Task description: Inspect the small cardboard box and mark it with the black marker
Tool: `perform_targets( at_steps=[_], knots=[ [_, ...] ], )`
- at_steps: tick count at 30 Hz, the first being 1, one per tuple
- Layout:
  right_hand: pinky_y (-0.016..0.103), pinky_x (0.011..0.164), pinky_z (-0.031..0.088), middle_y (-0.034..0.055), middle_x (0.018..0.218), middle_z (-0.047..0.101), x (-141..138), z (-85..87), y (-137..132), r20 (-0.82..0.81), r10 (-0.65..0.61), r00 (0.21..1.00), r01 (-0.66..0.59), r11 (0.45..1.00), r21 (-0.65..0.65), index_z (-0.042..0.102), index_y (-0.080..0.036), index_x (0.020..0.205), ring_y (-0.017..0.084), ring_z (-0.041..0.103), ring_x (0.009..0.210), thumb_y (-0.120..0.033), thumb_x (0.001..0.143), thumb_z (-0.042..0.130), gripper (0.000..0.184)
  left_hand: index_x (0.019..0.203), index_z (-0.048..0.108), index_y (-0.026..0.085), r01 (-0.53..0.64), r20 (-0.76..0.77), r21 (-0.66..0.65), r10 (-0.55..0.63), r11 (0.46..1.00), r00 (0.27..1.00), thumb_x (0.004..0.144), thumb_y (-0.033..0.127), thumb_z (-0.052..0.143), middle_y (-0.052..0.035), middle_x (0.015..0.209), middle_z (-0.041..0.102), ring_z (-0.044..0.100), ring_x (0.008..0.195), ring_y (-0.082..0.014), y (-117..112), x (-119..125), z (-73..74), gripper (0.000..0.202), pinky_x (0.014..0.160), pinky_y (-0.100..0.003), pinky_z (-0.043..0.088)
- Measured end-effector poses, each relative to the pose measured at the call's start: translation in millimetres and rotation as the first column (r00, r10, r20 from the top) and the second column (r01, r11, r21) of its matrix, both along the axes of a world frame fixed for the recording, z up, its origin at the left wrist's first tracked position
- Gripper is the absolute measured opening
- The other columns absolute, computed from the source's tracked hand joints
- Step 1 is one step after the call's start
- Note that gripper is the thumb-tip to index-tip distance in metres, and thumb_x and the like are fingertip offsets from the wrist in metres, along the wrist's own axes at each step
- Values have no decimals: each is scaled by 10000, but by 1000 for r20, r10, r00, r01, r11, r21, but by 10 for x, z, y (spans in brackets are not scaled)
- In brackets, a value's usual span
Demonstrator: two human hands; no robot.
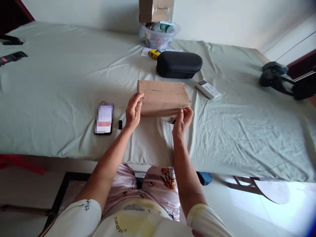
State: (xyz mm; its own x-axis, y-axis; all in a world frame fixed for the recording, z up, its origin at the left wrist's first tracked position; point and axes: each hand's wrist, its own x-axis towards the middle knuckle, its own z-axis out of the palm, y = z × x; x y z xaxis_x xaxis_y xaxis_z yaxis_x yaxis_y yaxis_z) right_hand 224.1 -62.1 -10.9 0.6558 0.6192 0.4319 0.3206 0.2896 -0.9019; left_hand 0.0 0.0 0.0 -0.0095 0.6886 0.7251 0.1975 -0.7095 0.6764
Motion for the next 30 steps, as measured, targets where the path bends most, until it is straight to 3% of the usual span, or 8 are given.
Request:
perform_targets(
  at_steps=[5,11,15,24,30],
  knots=[
    [333,838,487,-11,927,572,-72,-24,5,10,15,1000,-14,1000,-12,608,-238,1104,148,565,840,-595,959,622,386,1376,680,249,-80,75,-53,84,995,994,1132,548,409,-93,1367,765,707,1317,-206,-40,-69,23,472,1188,-349,517],
    [351,864,510,25,997,589,-103,-50,27,52,18,999,-18,1000,6,595,-235,1128,174,597,919,-567,991,575,359,1345,696,232,-77,78,-81,83,994,993,1125,577,402,-100,1351,775,717,1302,-214,-55,-90,29,504,1180,-358,529],
    [373,891,522,41,1043,618,-127,-76,27,105,-35,994,33,999,17,598,-239,1158,186,619,951,-493,968,595,317,1416,656,239,-43,86,-74,49,996,995,1114,596,415,-115,1420,739,676,1378,-229,-36,-101,-19,526,1235,-380,488],
    [368,888,543,60,1085,677,-88,-185,85,182,-20,983,33,997,-67,585,-247,1203,187,645,942,-342,880,621,339,1517,567,282,59,91,-87,-51,994,994,1074,664,455,-124,1566,623,552,1530,-261,48,-127,-166,596,1325,-422,396],
    [406,924,525,63,1048,687,-73,-210,105,216,-54,975,77,992,-97,597,-244,1151,206,641,952,-369,878,625,302,1574,478,247,0,42,-104,4,995,999,1015,618,613,-147,1637,550,498,1573,-288,6,-90,-170,685,1364,-447,341]
  ],
)
